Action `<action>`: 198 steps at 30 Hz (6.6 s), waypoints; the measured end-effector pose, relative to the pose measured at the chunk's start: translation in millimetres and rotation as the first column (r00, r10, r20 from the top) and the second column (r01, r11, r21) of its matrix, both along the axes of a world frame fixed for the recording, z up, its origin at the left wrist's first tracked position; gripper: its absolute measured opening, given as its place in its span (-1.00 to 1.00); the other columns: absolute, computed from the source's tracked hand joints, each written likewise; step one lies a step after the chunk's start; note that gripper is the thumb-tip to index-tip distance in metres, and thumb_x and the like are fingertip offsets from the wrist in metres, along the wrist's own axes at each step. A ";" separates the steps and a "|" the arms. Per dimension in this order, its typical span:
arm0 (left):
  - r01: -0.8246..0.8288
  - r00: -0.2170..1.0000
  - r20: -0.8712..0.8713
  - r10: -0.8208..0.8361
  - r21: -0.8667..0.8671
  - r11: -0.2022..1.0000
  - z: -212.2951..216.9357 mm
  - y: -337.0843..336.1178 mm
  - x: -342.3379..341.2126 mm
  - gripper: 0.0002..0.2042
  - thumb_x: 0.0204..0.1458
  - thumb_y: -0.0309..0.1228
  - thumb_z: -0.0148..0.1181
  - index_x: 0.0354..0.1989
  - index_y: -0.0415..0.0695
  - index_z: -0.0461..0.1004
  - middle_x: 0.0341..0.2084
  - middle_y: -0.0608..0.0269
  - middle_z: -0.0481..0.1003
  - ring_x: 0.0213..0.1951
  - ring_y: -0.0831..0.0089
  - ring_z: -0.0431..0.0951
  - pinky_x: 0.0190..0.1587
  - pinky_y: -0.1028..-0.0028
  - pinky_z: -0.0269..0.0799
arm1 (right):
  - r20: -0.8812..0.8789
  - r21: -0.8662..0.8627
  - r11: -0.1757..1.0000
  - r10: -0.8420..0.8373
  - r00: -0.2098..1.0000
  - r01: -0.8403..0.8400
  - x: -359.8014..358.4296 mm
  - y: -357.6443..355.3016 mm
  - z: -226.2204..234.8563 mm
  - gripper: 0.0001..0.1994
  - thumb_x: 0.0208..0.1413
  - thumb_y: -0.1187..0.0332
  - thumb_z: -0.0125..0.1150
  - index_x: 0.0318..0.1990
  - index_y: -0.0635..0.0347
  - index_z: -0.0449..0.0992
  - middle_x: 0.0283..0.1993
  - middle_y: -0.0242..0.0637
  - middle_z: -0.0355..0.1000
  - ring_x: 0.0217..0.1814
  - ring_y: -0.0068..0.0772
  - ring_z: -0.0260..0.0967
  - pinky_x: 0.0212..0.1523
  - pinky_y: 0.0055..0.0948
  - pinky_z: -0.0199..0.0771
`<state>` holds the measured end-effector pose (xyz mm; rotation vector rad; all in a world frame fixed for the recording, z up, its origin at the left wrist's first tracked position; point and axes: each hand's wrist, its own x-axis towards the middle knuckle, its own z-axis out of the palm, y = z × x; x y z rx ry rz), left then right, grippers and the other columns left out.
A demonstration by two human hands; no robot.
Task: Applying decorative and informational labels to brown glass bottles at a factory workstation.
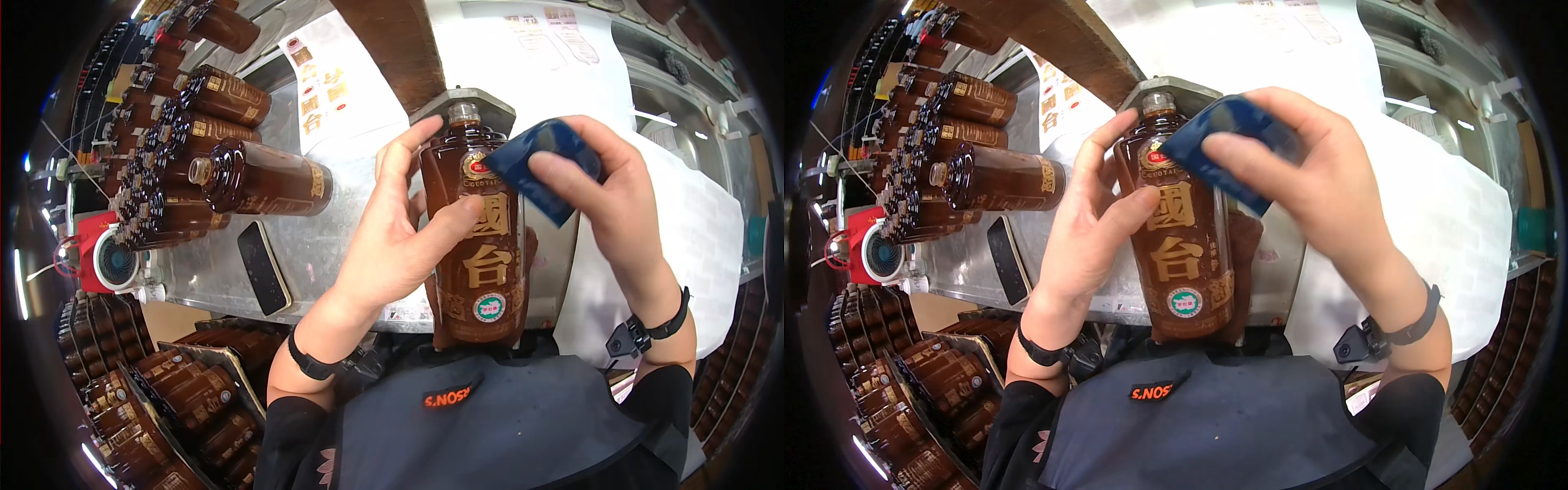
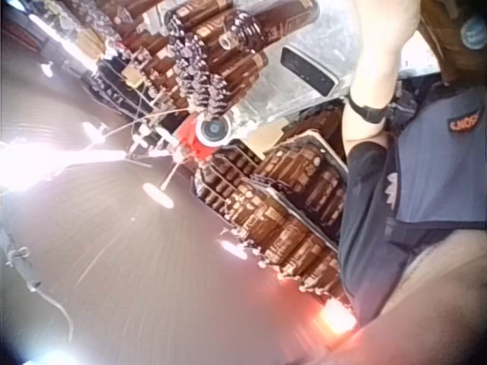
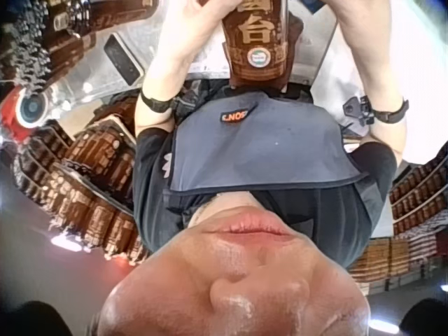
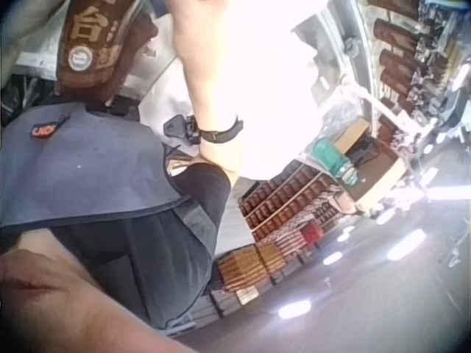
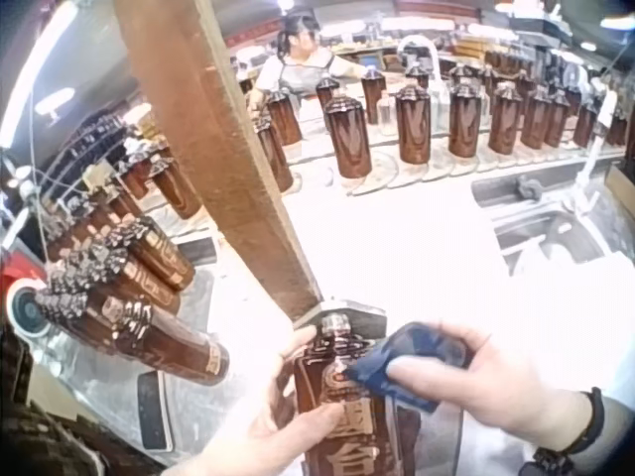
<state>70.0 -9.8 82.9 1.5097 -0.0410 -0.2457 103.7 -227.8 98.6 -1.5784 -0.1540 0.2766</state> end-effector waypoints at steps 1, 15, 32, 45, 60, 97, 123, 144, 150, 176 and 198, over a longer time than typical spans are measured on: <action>-0.019 0.996 -0.085 0.012 -0.090 0.996 0.5 -2.1 -1.0 -0.30 0.06 -0.51 0.29 0.35 -0.24 0.04 0.18 0.13 0.10 0.17 0.36 0.34 0.19 0.36 0.34 | 0.009 0.066 0.995 -0.069 0.998 0.068 3.8 -0.7 -5.8 -0.80 0.11 0.41 0.34 -0.14 0.27 0.57 -0.27 -0.45 0.54 -0.26 -0.73 0.43 -0.19 -0.69 0.43; -0.024 1.000 -0.017 0.022 -0.099 0.995 -6.0 -4.9 5.0 -0.38 0.15 -0.44 0.23 0.31 -0.27 0.05 0.10 0.10 0.35 0.11 0.47 0.38 0.15 0.46 0.34 | 0.050 0.099 0.992 -0.085 0.995 0.079 -3.7 6.9 1.4 -0.80 0.12 0.44 0.33 -0.12 0.28 0.55 -0.26 -0.45 0.53 -0.26 -0.74 0.43 -0.22 -0.73 0.42; -0.051 0.989 -0.148 0.029 -0.145 0.988 3.8 -9.7 11.4 -0.41 0.13 -0.39 0.28 0.25 -0.35 0.15 -0.16 0.25 0.45 -0.08 0.58 0.43 0.03 0.54 0.36 | 0.088 0.090 0.988 -0.135 0.987 0.127 -2.1 -1.0 -5.2 -0.84 0.15 0.40 0.31 -0.17 0.27 0.53 -0.31 -0.47 0.51 -0.30 -0.77 0.40 -0.27 -0.74 0.39; -0.102 0.984 -0.151 0.092 -0.061 0.993 7.0 -21.0 21.5 -0.39 0.02 -0.36 0.38 0.14 -0.40 0.20 -0.16 0.16 0.53 -0.13 0.53 0.53 -0.04 0.50 0.47 | 0.077 0.120 0.982 -0.154 0.985 0.144 -3.8 -10.6 -9.7 -0.82 0.15 0.40 0.31 -0.15 0.27 0.53 -0.29 -0.47 0.50 -0.28 -0.77 0.39 -0.25 -0.74 0.39; 0.231 0.966 0.099 -0.240 0.091 0.969 -6.8 15.2 -21.5 0.32 -0.21 -0.46 0.54 0.43 -0.19 -0.63 0.36 -0.17 0.06 0.33 0.14 0.23 0.33 0.23 0.19 | 0.456 -0.301 0.943 0.013 0.890 0.140 32.6 -4.1 12.9 -0.80 0.07 0.53 0.30 -0.13 0.25 0.60 -0.27 -0.40 0.50 -0.20 -0.58 0.40 -0.15 -0.56 0.39; 0.098 0.827 0.521 -0.211 0.236 0.967 -77.7 13.4 -58.0 0.23 -0.17 -0.44 0.54 0.48 -0.07 -0.45 0.33 -0.08 0.17 0.31 0.12 0.30 0.34 0.16 0.20 | 0.496 -0.578 0.749 0.638 0.589 -0.323 -49.1 -5.0 11.3 -0.69 -0.17 0.52 0.29 -0.18 0.13 0.68 -0.31 -0.35 0.57 -0.30 -0.42 0.48 -0.29 -0.53 0.47; -0.127 0.688 0.684 -0.243 0.443 0.887 -44.7 10.8 -60.3 0.25 -0.29 -0.18 0.55 0.46 -0.19 -0.34 0.40 -0.27 -0.13 0.40 -0.22 -0.04 0.36 -0.01 0.06 | 0.256 -0.548 0.806 -0.094 0.962 0.225 90.3 -102.1 -27.2 -0.71 0.10 0.30 0.37 -0.07 0.22 0.60 -0.28 -0.45 0.53 -0.27 -0.70 0.41 -0.30 -0.60 0.42; -0.186 0.663 0.636 -0.395 0.651 0.736 -38.5 8.1 -73.7 -0.08 -0.14 -0.26 0.45 0.38 -0.25 0.04 0.40 -0.17 0.01 0.42 -0.20 -0.03 0.38 0.01 0.08 | -0.148 -0.263 0.951 -0.204 0.968 0.161 203.5 -184.9 -58.0 -0.54 0.16 -0.09 0.22 -0.47 0.16 0.58 -0.53 -0.33 0.50 -0.66 -0.60 0.29 -0.70 -0.61 0.23; -0.205 0.611 0.685 -0.396 0.621 0.756 -44.0 5.2 -65.9 -0.06 -0.17 -0.31 0.47 0.38 -0.26 0.03 0.37 -0.22 0.03 0.41 -0.22 -0.03 0.36 0.02 0.15 | 0.239 -0.683 0.679 -0.140 0.961 0.269 272.7 -158.4 -77.0 -0.57 0.00 -0.03 0.36 -0.41 0.25 0.62 -0.48 -0.29 0.53 -0.56 -0.48 0.38 -0.50 -0.38 0.36; -0.230 0.559 0.635 -0.533 0.736 0.637 -32.8 9.0 -57.7 -0.28 -0.10 -0.24 0.37 0.25 -0.29 0.29 0.36 0.02 0.14 0.39 -0.05 0.09 0.35 0.08 0.17 | 0.071 -0.915 0.376 -0.202 0.977 0.144 312.8 -200.4 -118.6 -0.36 -0.39 -0.02 0.61 -0.31 0.46 0.60 -0.32 -0.09 0.58 -0.36 -0.29 0.49 -0.27 -0.26 0.47; 0.001 0.803 0.514 -0.303 0.506 0.862 -46.3 19.7 -63.4 0.36 -0.35 -0.02 0.59 0.41 -0.41 -0.38 0.38 -0.44 -0.16 0.41 -0.21 -0.04 0.39 0.17 0.06 | 0.031 -0.178 0.919 0.363 0.931 -0.352 -2.2 -7.7 60.7 -0.84 0.10 0.42 0.32 -0.21 0.31 0.60 -0.46 -0.38 0.55 -0.41 -0.71 0.46 -0.44 -0.75 0.24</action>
